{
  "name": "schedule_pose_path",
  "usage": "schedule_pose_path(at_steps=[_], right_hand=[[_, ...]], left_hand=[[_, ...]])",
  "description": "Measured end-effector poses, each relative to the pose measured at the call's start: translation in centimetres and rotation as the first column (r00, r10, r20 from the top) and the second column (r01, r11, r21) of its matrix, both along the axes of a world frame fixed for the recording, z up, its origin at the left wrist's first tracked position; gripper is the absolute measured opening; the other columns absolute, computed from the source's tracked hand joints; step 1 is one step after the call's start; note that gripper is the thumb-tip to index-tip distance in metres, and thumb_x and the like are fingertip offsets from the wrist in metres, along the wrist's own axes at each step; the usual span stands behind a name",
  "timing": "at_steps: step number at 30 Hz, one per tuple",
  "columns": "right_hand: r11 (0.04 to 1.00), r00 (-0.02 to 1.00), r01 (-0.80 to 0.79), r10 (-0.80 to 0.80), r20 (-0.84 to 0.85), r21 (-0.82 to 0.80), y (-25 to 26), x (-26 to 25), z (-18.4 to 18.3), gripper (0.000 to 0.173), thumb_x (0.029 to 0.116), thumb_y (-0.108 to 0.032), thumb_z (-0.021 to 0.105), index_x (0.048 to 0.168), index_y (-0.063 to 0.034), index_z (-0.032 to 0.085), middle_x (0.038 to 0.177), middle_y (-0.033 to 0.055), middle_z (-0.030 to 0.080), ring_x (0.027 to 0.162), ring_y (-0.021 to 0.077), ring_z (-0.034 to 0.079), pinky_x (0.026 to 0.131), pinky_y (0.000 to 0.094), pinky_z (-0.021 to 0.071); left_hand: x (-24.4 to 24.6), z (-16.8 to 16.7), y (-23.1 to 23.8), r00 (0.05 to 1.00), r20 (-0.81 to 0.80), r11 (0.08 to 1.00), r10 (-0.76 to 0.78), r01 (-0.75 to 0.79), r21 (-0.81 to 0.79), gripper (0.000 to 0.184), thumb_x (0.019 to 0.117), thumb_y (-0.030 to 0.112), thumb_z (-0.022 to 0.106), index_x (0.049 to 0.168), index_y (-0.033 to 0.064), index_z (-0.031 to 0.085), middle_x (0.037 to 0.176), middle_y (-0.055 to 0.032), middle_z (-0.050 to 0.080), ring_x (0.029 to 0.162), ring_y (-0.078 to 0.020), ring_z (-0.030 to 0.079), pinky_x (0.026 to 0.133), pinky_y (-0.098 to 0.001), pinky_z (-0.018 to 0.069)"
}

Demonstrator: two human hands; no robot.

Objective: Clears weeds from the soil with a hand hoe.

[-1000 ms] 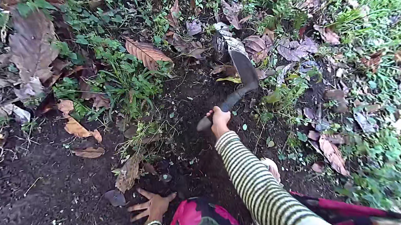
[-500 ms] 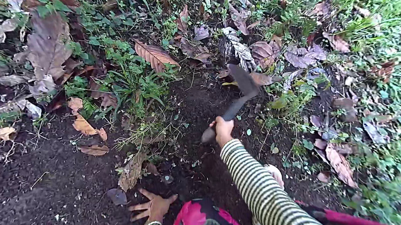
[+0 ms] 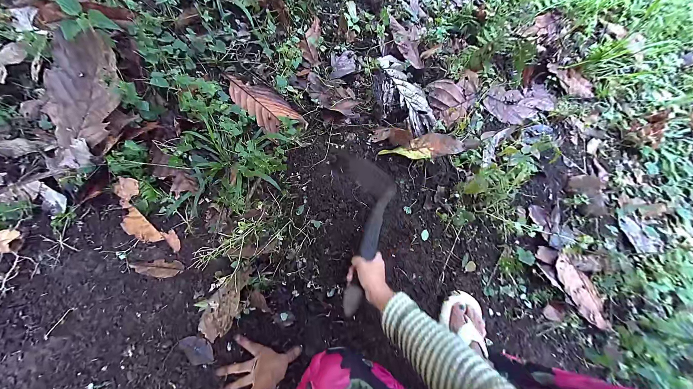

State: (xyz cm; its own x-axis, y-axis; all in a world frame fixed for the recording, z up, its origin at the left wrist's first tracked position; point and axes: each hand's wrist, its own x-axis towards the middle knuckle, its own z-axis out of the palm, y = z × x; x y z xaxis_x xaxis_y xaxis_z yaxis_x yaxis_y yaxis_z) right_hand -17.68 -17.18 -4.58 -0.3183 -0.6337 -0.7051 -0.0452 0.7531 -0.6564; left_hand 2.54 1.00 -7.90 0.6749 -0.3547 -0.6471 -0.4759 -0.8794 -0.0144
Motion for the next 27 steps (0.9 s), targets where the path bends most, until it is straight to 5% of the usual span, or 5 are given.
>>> schedule_pose_path(at_steps=[8, 12, 14, 22, 27], right_hand=[[0.952, 0.960, 0.266, -0.247, 0.134, -0.151, -5.8, 0.1, 2.5, 0.046, 0.0990, -0.001, 0.059, 0.137, 0.0022, 0.034, 0.075, 0.0131, 0.058, 0.052, 0.0205, 0.062, 0.052, 0.0364, 0.0596], [0.948, 0.950, -0.313, 0.313, -0.003, 0.058, 4.4, 3.5, 0.3, 0.060, 0.0886, -0.008, 0.069, 0.140, 0.0022, 0.040, 0.075, 0.0147, 0.066, 0.057, 0.0244, 0.067, 0.057, 0.0428, 0.0600], [0.841, 0.858, -0.508, 0.513, 0.021, 0.190, 7.9, 2.3, 1.1, 0.060, 0.0889, -0.012, 0.072, 0.142, -0.0038, 0.043, 0.081, 0.0138, 0.068, 0.059, 0.0237, 0.069, 0.059, 0.0425, 0.0611], [0.985, 0.991, 0.080, -0.062, 0.117, -0.152, -3.9, 3.6, 2.5, 0.050, 0.0964, -0.002, 0.063, 0.138, 0.0045, 0.036, 0.077, 0.0163, 0.062, 0.056, 0.0243, 0.066, 0.055, 0.0400, 0.0612], [0.844, 0.854, -0.514, 0.520, 0.004, 0.152, 6.9, 2.5, 1.2, 0.066, 0.0896, -0.012, 0.071, 0.146, -0.0003, 0.039, 0.084, 0.0160, 0.068, 0.063, 0.0258, 0.069, 0.062, 0.0452, 0.0612]], left_hand=[[-4.1, 23.9, -9.6, 0.959, -0.268, 0.985, 0.093, -0.051, 0.162, 0.105, 0.0959, 0.028, 0.072, 0.161, -0.0051, -0.003, 0.163, -0.0430, 0.000, 0.150, -0.0615, 0.015, 0.121, -0.0596, 0.0264], [-2.4, 5.0, -1.1, 0.984, 0.175, 0.974, -0.042, 0.079, -0.212, 0.155, 0.0546, 0.066, 0.092, 0.163, -0.0019, 0.004, 0.153, -0.0553, 0.001, 0.134, -0.0812, 0.012, 0.106, -0.0860, 0.0131], [0.3, -1.1, 0.1, 0.997, 0.055, 0.991, -0.061, 0.054, 0.125, 0.165, 0.0535, 0.078, 0.086, 0.163, 0.0132, -0.019, 0.159, -0.0453, -0.019, 0.143, -0.0737, -0.001, 0.111, -0.0823, 0.0088], [1.2, -1.1, 0.1, 0.997, -0.072, 0.994, 0.017, -0.010, 0.108, 0.165, 0.0537, 0.068, 0.093, 0.163, 0.0169, -0.020, 0.158, -0.0422, -0.026, 0.143, -0.0740, -0.006, 0.112, -0.0832, 0.0087], [0.9, -0.2, -0.7, 0.997, -0.071, 0.984, 0.004, 0.009, 0.180, 0.161, 0.0574, 0.070, 0.090, 0.163, 0.0174, -0.019, 0.159, -0.0427, -0.024, 0.143, -0.0736, -0.002, 0.113, -0.0799, 0.0120]])
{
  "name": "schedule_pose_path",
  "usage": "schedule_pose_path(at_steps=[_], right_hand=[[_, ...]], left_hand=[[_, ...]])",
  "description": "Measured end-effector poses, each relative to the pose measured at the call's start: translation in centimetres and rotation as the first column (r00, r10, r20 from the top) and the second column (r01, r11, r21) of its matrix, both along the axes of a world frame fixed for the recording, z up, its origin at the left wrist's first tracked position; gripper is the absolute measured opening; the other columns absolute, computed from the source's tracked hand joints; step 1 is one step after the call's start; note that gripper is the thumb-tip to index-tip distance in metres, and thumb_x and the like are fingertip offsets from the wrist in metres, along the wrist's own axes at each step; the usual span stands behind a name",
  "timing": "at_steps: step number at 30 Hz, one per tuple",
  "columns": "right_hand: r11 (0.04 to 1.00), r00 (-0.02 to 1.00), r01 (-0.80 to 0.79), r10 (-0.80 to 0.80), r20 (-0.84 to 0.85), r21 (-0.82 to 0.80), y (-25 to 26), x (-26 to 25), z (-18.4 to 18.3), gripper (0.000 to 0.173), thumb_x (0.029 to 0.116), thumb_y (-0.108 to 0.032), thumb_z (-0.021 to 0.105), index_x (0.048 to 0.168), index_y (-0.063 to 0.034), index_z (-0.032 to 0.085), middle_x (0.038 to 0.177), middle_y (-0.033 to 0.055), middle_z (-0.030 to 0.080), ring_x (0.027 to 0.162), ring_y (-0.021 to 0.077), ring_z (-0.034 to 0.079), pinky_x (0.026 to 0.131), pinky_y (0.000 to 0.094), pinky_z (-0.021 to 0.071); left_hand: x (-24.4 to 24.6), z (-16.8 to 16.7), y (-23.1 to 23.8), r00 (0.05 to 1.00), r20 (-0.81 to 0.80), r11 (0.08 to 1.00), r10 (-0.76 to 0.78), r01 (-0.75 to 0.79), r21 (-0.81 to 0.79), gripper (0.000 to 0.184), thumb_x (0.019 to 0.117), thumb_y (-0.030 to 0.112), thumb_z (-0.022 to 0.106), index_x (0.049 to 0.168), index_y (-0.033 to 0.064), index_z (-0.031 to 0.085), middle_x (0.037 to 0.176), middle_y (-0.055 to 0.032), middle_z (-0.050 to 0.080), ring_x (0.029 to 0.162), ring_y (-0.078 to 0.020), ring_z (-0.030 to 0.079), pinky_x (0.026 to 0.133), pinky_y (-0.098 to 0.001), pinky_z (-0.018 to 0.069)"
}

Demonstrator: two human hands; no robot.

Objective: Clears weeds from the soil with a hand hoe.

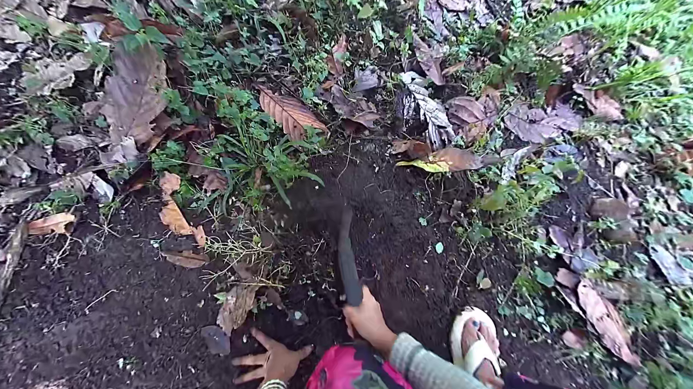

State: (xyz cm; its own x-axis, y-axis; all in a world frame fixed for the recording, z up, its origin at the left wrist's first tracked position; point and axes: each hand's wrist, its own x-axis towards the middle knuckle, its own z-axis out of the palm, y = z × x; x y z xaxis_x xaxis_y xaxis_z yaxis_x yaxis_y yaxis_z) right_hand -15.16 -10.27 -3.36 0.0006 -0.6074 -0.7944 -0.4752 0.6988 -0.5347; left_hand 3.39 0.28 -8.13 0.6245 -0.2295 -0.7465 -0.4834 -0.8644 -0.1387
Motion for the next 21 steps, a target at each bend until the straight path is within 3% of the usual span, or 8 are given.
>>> schedule_pose_path(at_steps=[3, 7, 10, 12, 14, 17, 19, 21], right_hand=[[1.000, 1.000, -0.022, 0.022, 0.019, 0.008, -1.4, -2.1, 1.9, 0.056, 0.0885, -0.009, 0.071, 0.138, -0.0020, 0.046, 0.076, 0.0132, 0.067, 0.056, 0.0234, 0.067, 0.054, 0.0408, 0.0602], [0.878, 0.915, 0.385, -0.323, 0.243, -0.283, -13.8, -0.2, 4.0, 0.041, 0.0963, -0.004, 0.063, 0.131, 0.0061, 0.043, 0.069, 0.0118, 0.062, 0.052, 0.0212, 0.063, 0.053, 0.0379, 0.0590], [0.722, 0.786, 0.612, -0.508, 0.353, -0.323, -21.0, 4.4, 4.2, 0.050, 0.1016, -0.013, 0.058, 0.143, -0.0018, 0.033, 0.087, 0.0133, 0.058, 0.063, 0.0223, 0.062, 0.063, 0.0415, 0.0588], [0.803, 0.862, 0.501, -0.432, 0.265, -0.323, -18.7, 6.9, 1.5, 0.057, 0.0958, -0.013, 0.060, 0.145, -0.0011, 0.032, 0.083, 0.0144, 0.063, 0.062, 0.0238, 0.063, 0.062, 0.0437, 0.0575], [0.972, 0.983, 0.139, -0.111, 0.146, -0.192, -11.5, 6.8, -1.8, 0.059, 0.0932, -0.011, 0.064, 0.143, 0.0033, 0.034, 0.075, 0.0130, 0.066, 0.058, 0.0234, 0.067, 0.059, 0.0422, 0.0605], [0.987, 0.986, -0.156, 0.153, 0.073, 0.032, -4.6, 4.2, -1.3, 0.059, 0.0924, -0.012, 0.070, 0.143, -0.0045, 0.041, 0.084, 0.0146, 0.067, 0.061, 0.0244, 0.069, 0.059, 0.0422, 0.0620], [0.985, 0.985, -0.167, 0.165, 0.060, 0.031, -5.6, 2.6, 0.5, 0.055, 0.0920, -0.012, 0.070, 0.140, -0.0061, 0.044, 0.081, 0.0132, 0.067, 0.059, 0.0232, 0.069, 0.056, 0.0403, 0.0615], [0.997, 0.993, -0.032, 0.040, 0.107, -0.073, -9.4, 2.2, 2.4, 0.051, 0.0943, -0.009, 0.067, 0.138, -0.0013, 0.043, 0.076, 0.0123, 0.064, 0.056, 0.0219, 0.065, 0.054, 0.0384, 0.0595]], left_hand=[[0.2, 0.2, -0.2, 1.000, -0.003, 1.000, 0.007, -0.007, 0.012, 0.161, 0.0561, 0.071, 0.090, 0.163, 0.0180, -0.018, 0.159, -0.0420, -0.024, 0.144, -0.0734, -0.001, 0.113, -0.0800, 0.0119], [0.0, -0.5, 0.0, 0.999, -0.016, 0.999, 0.033, -0.032, 0.012, 0.165, 0.0534, 0.069, 0.092, 0.163, 0.0197, -0.021, 0.158, -0.0413, -0.028, 0.143, -0.0737, -0.002, 0.113, -0.0796, 0.0157], [0.1, -0.9, 0.0, 0.999, -0.022, 0.999, 0.049, -0.049, 0.013, 0.165, 0.0532, 0.067, 0.094, 0.162, 0.0198, -0.021, 0.157, -0.0414, -0.029, 0.143, -0.0745, -0.002, 0.111, -0.0795, 0.0224], [0.1, -1.2, 0.2, 0.998, -0.025, 0.998, 0.060, -0.059, 0.014, 0.165, 0.0528, 0.066, 0.094, 0.163, 0.0201, -0.021, 0.157, -0.0423, -0.029, 0.141, -0.0766, -0.001, 0.106, -0.0814, 0.0288], [0.1, -1.0, 0.4, 0.998, -0.024, 0.998, 0.062, -0.061, 0.016, 0.165, 0.0524, 0.067, 0.094, 0.163, 0.0222, -0.019, 0.158, -0.0421, -0.028, 0.141, -0.0766, 0.002, 0.103, -0.0796, 0.0358], [-0.2, -0.6, 0.2, 0.997, -0.029, 0.998, 0.065, -0.064, 0.022, 0.164, 0.0535, 0.067, 0.094, 0.163, 0.0234, -0.020, 0.158, -0.0417, -0.028, 0.141, -0.0758, 0.002, 0.104, -0.0770, 0.0374], [0.0, -0.7, 0.1, 0.998, -0.020, 0.998, 0.062, -0.062, 0.004, 0.164, 0.0529, 0.067, 0.094, 0.163, 0.0232, -0.019, 0.158, -0.0423, -0.027, 0.141, -0.0767, 0.002, 0.102, -0.0789, 0.0378], [-0.1, -0.9, 0.2, 0.998, -0.031, 0.998, 0.063, -0.063, 0.012, 0.164, 0.0528, 0.067, 0.094, 0.163, 0.0223, -0.020, 0.157, -0.0416, -0.029, 0.141, -0.0759, 0.000, 0.104, -0.0796, 0.0330]])
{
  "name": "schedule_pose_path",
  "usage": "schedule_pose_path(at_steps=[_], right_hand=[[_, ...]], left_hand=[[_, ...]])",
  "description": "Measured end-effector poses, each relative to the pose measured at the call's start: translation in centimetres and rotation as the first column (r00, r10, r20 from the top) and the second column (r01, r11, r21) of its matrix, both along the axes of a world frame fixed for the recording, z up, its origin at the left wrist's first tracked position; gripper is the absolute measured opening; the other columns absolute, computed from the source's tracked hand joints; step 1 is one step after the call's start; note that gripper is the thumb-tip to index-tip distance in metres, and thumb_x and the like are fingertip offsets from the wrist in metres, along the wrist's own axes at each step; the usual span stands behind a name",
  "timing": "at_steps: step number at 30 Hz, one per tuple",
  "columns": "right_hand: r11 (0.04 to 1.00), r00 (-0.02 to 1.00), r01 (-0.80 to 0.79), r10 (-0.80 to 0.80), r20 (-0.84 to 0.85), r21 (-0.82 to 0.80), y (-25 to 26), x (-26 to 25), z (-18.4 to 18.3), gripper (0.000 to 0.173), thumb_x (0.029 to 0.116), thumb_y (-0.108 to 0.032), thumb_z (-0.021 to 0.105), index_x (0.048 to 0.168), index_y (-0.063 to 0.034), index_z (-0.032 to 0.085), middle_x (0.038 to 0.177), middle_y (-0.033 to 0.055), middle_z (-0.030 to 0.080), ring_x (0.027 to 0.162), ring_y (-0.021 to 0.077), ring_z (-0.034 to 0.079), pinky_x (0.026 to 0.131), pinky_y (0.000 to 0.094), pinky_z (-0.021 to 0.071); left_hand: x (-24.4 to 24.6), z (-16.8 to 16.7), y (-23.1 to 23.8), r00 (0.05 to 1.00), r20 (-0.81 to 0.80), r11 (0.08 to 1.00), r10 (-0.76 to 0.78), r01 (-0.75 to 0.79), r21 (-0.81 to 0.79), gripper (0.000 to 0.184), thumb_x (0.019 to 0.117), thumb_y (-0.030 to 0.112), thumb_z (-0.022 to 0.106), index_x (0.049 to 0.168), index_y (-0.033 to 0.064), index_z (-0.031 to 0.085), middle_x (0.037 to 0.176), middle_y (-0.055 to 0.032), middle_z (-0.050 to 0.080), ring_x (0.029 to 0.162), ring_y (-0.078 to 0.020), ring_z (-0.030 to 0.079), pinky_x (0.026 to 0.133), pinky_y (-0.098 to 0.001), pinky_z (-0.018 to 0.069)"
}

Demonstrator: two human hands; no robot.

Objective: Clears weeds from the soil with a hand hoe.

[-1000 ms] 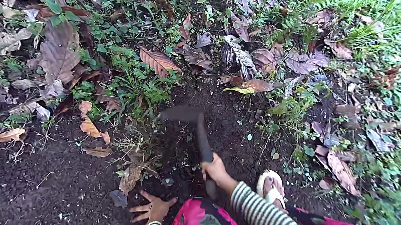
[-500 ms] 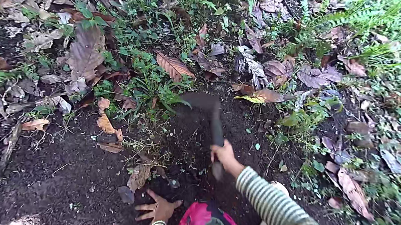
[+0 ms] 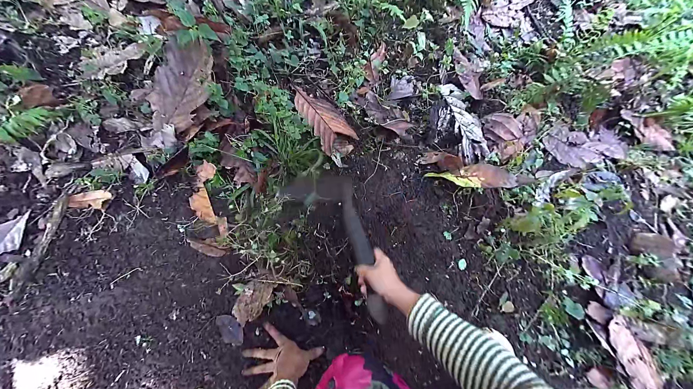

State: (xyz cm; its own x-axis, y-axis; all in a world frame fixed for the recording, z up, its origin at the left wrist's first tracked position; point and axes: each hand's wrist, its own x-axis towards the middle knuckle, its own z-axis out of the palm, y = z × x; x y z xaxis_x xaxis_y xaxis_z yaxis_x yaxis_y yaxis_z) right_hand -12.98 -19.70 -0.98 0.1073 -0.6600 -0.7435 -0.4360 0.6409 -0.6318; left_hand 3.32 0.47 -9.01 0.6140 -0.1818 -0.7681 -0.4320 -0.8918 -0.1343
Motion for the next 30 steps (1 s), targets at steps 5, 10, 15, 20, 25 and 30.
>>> schedule_pose_path(at_steps=[5, 10, 15, 20, 25, 30], right_hand=[[0.843, 0.855, 0.509, -0.472, 0.213, -0.175, -8.4, 6.1, -0.7, 0.053, 0.0996, -0.007, 0.061, 0.144, -0.0003, 0.033, 0.085, 0.0170, 0.061, 0.060, 0.0253, 0.065, 0.060, 0.0427, 0.0613], [0.998, 0.999, 0.052, -0.052, -0.008, 0.025, 1.5, 6.4, -3.3, 0.057, 0.0957, -0.010, 0.067, 0.143, -0.0004, 0.037, 0.082, 0.0154, 0.067, 0.060, 0.0233, 0.070, 0.058, 0.0396, 0.0629], [0.977, 0.987, 0.160, -0.157, 0.027, -0.140, -6.7, 3.9, 1.0, 0.047, 0.0959, -0.008, 0.066, 0.136, 0.0026, 0.043, 0.077, 0.0130, 0.066, 0.058, 0.0216, 0.067, 0.057, 0.0379, 0.0613], [0.758, 0.807, 0.581, -0.491, 0.327, -0.297, -15.5, 9.6, 1.9, 0.051, 0.1002, -0.010, 0.059, 0.143, -0.0016, 0.032, 0.085, 0.0131, 0.060, 0.060, 0.0221, 0.065, 0.059, 0.0400, 0.0617], [0.980, 0.982, -0.187, 0.186, -0.023, -0.064, -1.4, 10.6, -3.7, 0.063, 0.0920, -0.012, 0.068, 0.145, -0.0011, 0.036, 0.081, 0.0147, 0.067, 0.060, 0.0242, 0.069, 0.059, 0.0421, 0.0619], [0.989, 0.989, -0.144, 0.142, -0.035, -0.034, -5.8, 6.8, 1.3, 0.049, 0.0958, -0.009, 0.067, 0.138, -0.0008, 0.043, 0.079, 0.0124, 0.065, 0.057, 0.0203, 0.067, 0.056, 0.0358, 0.0607]], left_hand=[[0.3, 0.1, -0.5, 0.999, -0.036, 0.999, 0.041, -0.039, 0.033, 0.165, 0.0526, 0.067, 0.094, 0.163, 0.0238, -0.021, 0.159, -0.0380, -0.031, 0.142, -0.0755, -0.002, 0.093, -0.0845, 0.0392], [0.0, -0.1, -0.9, 0.999, -0.018, 0.999, 0.036, -0.036, 0.031, 0.164, 0.0523, 0.068, 0.094, 0.163, 0.0248, -0.020, 0.158, -0.0394, -0.030, 0.141, -0.0763, -0.002, 0.094, -0.0841, 0.0391], [0.0, -0.2, -0.4, 0.997, -0.032, 0.998, 0.065, -0.065, 0.013, 0.164, 0.0511, 0.066, 0.095, 0.163, 0.0277, -0.019, 0.159, -0.0362, -0.032, 0.142, -0.0750, -0.006, 0.091, -0.0895, 0.0343], [0.1, 1.3, -0.9, 0.995, -0.061, 0.996, 0.085, -0.083, 0.038, 0.162, 0.0528, 0.065, 0.095, 0.163, 0.0295, -0.019, 0.160, -0.0341, -0.034, 0.143, -0.0732, -0.011, 0.093, -0.0913, 0.0283], [0.1, 1.6, -1.2, 0.994, -0.049, 0.995, 0.094, -0.092, 0.031, 0.161, 0.0529, 0.064, 0.095, 0.163, 0.0309, -0.018, 0.160, -0.0336, -0.033, 0.144, -0.0726, -0.008, 0.094, -0.0904, 0.0295], [0.2, 1.6, -1.1, 0.995, -0.041, 0.995, 0.095, -0.094, 0.027, 0.163, 0.0518, 0.065, 0.095, 0.163, 0.0307, -0.018, 0.160, -0.0339, -0.032, 0.144, -0.0726, -0.008, 0.095, -0.0910, 0.0279]])
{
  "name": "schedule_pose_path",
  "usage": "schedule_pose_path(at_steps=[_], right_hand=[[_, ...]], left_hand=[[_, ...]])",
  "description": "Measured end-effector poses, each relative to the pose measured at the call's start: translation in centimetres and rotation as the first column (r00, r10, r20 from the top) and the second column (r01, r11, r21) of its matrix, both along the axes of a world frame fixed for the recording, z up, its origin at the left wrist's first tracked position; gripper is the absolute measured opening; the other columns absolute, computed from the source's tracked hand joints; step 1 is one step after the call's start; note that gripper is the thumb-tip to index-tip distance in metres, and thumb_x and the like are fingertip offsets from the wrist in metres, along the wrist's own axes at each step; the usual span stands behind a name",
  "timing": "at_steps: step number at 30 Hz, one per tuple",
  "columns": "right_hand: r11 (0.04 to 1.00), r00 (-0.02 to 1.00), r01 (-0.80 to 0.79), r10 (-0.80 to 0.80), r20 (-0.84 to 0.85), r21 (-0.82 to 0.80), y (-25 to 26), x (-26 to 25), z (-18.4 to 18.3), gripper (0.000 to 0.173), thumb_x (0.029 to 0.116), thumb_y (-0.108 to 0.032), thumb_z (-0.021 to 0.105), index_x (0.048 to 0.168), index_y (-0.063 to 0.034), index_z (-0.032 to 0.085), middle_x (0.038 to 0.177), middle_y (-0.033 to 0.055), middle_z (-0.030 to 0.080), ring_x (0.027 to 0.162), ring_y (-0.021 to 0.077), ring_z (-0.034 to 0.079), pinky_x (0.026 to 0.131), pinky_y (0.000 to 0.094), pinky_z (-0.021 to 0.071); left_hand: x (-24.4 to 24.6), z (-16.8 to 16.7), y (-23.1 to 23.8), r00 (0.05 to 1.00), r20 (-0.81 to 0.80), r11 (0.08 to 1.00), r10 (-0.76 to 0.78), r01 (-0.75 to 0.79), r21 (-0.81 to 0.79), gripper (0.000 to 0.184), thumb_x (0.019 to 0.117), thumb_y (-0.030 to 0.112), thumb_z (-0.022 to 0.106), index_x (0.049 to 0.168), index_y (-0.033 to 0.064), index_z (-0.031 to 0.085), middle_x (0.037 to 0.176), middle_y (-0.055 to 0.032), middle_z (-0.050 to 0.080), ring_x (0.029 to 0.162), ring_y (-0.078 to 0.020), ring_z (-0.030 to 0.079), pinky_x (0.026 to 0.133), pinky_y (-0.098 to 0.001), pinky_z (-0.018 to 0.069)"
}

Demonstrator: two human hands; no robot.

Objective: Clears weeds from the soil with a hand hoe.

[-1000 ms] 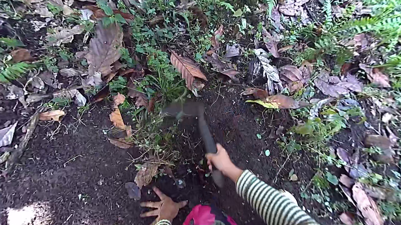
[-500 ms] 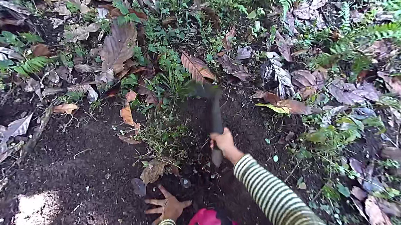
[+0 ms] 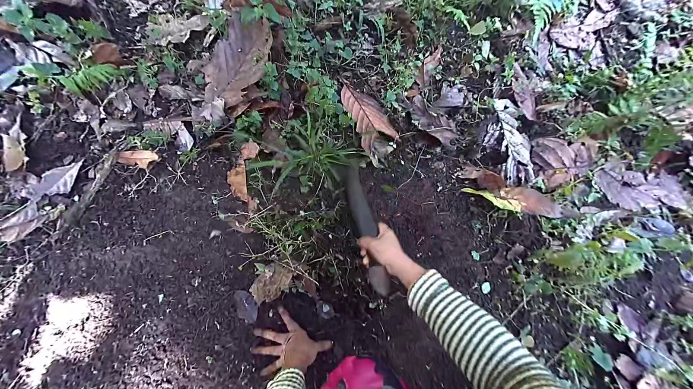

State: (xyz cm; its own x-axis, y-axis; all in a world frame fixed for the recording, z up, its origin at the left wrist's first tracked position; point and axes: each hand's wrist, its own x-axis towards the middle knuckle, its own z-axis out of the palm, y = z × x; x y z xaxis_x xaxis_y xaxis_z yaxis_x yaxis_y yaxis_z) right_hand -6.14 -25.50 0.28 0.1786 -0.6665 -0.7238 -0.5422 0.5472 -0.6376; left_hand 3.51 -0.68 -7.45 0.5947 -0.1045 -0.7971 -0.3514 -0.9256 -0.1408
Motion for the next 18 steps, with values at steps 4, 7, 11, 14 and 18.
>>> schedule_pose_path(at_steps=[4, 7, 11, 14, 18], right_hand=[[0.929, 0.931, 0.348, -0.327, 0.159, -0.125, -5.1, 3.0, 0.4, 0.054, 0.0982, -0.016, 0.063, 0.144, -0.0036, 0.037, 0.090, 0.0156, 0.064, 0.063, 0.0240, 0.065, 0.062, 0.0420, 0.0599], [0.985, 0.985, 0.139, -0.126, 0.121, -0.105, -0.4, 3.8, -3.0, 0.060, 0.0949, -0.014, 0.064, 0.145, -0.0008, 0.034, 0.080, 0.0151, 0.066, 0.060, 0.0247, 0.066, 0.059, 0.0432, 0.0601], [0.849, 0.844, -0.511, 0.525, -0.105, 0.134, 10.2, -1.1, -2.4, 0.063, 0.0903, -0.018, 0.071, 0.146, -0.0059, 0.042, 0.089, 0.0152, 0.069, 0.066, 0.0257, 0.070, 0.065, 0.0453, 0.0616], [0.764, 0.748, -0.631, 0.645, -0.155, 0.138, 11.4, -4.0, 0.0, 0.058, 0.0865, -0.021, 0.074, 0.139, -0.0084, 0.051, 0.092, 0.0168, 0.070, 0.068, 0.0279, 0.071, 0.066, 0.0487, 0.0612], [0.964, 0.963, -0.265, 0.264, -0.058, -0.028, 6.4, -3.6, 1.7, 0.057, 0.0926, -0.015, 0.069, 0.142, -0.0011, 0.044, 0.083, 0.0142, 0.067, 0.060, 0.0236, 0.068, 0.059, 0.0416, 0.0610]], left_hand=[[-0.2, 0.0, 0.1, 1.000, -0.006, 1.000, -0.005, 0.005, 0.016, 0.163, 0.0511, 0.065, 0.095, 0.163, 0.0323, -0.018, 0.160, -0.0336, -0.033, 0.144, -0.0717, -0.009, 0.095, -0.0907, 0.0280], [-0.3, -0.5, 0.4, 1.000, 0.015, 1.000, -0.017, 0.017, 0.016, 0.164, 0.0492, 0.067, 0.095, 0.163, 0.0334, -0.018, 0.161, -0.0343, -0.031, 0.144, -0.0722, -0.007, 0.094, -0.0904, 0.0290], [0.0, -0.2, 0.3, 1.000, -0.011, 1.000, -0.005, 0.005, 0.000, 0.163, 0.0515, 0.066, 0.095, 0.164, 0.0302, -0.018, 0.160, -0.0343, -0.033, 0.144, -0.0715, -0.010, 0.096, -0.0906, 0.0268], [0.7, -0.4, 0.7, 0.980, -0.179, 0.996, -0.087, 0.084, -0.027, 0.137, 0.0683, 0.069, 0.084, 0.164, 0.0060, 0.010, 0.166, -0.0359, 0.002, 0.150, -0.0613, 0.011, 0.107, -0.0820, 0.0284], [1.1, -1.4, 1.6, 0.932, -0.361, 0.988, -0.038, -0.019, -0.152, 0.112, 0.0766, 0.059, 0.084, 0.159, 0.0052, 0.031, 0.164, -0.0256, 0.030, 0.151, -0.0458, 0.029, 0.114, -0.0752, 0.0265]])
